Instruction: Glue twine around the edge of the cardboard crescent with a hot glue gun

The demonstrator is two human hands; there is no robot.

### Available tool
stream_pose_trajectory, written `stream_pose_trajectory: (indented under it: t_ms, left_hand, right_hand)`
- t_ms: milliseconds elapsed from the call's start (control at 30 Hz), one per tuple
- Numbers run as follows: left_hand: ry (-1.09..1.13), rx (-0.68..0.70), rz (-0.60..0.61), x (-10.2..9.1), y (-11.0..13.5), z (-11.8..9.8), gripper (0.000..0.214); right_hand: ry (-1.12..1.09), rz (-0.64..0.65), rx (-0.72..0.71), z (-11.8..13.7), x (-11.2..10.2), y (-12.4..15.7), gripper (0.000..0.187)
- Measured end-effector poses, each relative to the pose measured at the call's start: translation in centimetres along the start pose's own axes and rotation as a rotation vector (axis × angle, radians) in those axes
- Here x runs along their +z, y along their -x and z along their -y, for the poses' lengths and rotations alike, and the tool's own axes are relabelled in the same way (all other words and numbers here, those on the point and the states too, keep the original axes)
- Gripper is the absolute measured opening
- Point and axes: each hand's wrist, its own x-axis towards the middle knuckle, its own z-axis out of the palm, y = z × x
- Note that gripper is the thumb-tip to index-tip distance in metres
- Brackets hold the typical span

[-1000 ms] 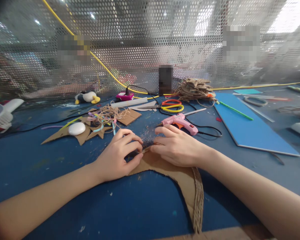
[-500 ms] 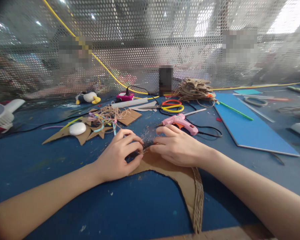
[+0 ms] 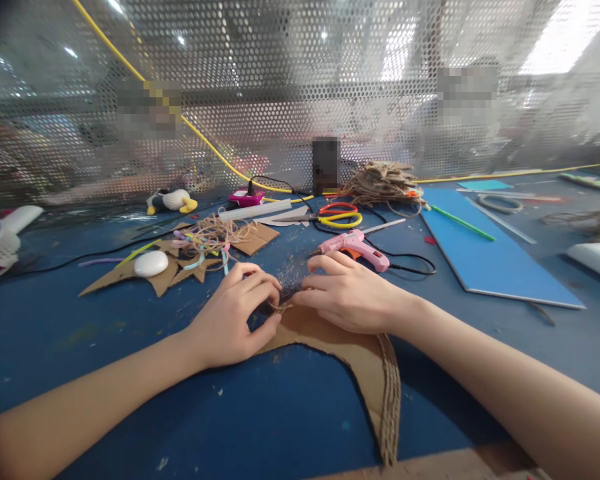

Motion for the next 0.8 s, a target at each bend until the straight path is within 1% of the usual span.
stream_pose_trajectory:
  t_ms: [100, 167, 233, 300, 367, 467, 567, 633, 667, 733, 800]
  left_hand:
    - [-0.004, -0.005, 0.008, 0.0, 0.0, 0.0, 0.006]
    - [-0.002, 0.002, 0.002, 0.0, -0.1, 0.0, 0.004]
    - [-0.002, -0.009, -0.003, 0.0, -0.2, 0.1, 0.004]
    - [-0.006, -0.037, -0.011, 0.2, -0.2, 0.3, 0.004]
    - [-0.017, -0.070, -0.047, 0.4, -0.3, 0.6, 0.004]
    - [-0.050, -0.118, -0.127, 0.7, -0.2, 1.0, 0.008]
    - [-0.054, -0.138, -0.154, 0.8, -0.2, 1.2, 0.014]
    - [-0.072, -0.145, -0.173, 0.6, -0.3, 1.3, 0.015]
    - [-0.108, -0.145, -0.185, 0.3, -0.4, 1.4, 0.015]
    - [-0.251, -0.139, -0.214, -0.4, -0.7, 1.9, 0.014]
    - [-0.420, -0.122, -0.197, -1.8, -1.1, 2.6, 0.013]
  right_hand:
    - [0.010, -0.035, 0.023, 0.0, -0.1, 0.0, 0.027]
    - [0.053, -0.081, 0.036, 0.1, 0.0, -0.1, 0.020]
    - [0.115, -0.126, 0.041, 0.0, 0.0, -0.1, 0.017]
    - [0.172, -0.163, 0.045, -0.1, 0.0, -0.1, 0.018]
    - [0.204, -0.202, 0.058, -0.3, 0.0, -0.1, 0.019]
    - [0.212, -0.255, 0.088, -0.7, -0.2, 0.0, 0.020]
    - [0.225, -0.300, 0.119, -1.0, -0.4, 0.1, 0.022]
    - [0.238, -0.328, 0.131, -1.2, -0.6, 0.2, 0.025]
    - [0.248, -0.341, 0.140, -1.2, -0.8, 0.2, 0.026]
    - [0.271, -0.367, 0.163, -1.4, -1.0, 0.3, 0.024]
    - [0.296, -0.396, 0.186, -1.7, -1.3, 0.3, 0.021]
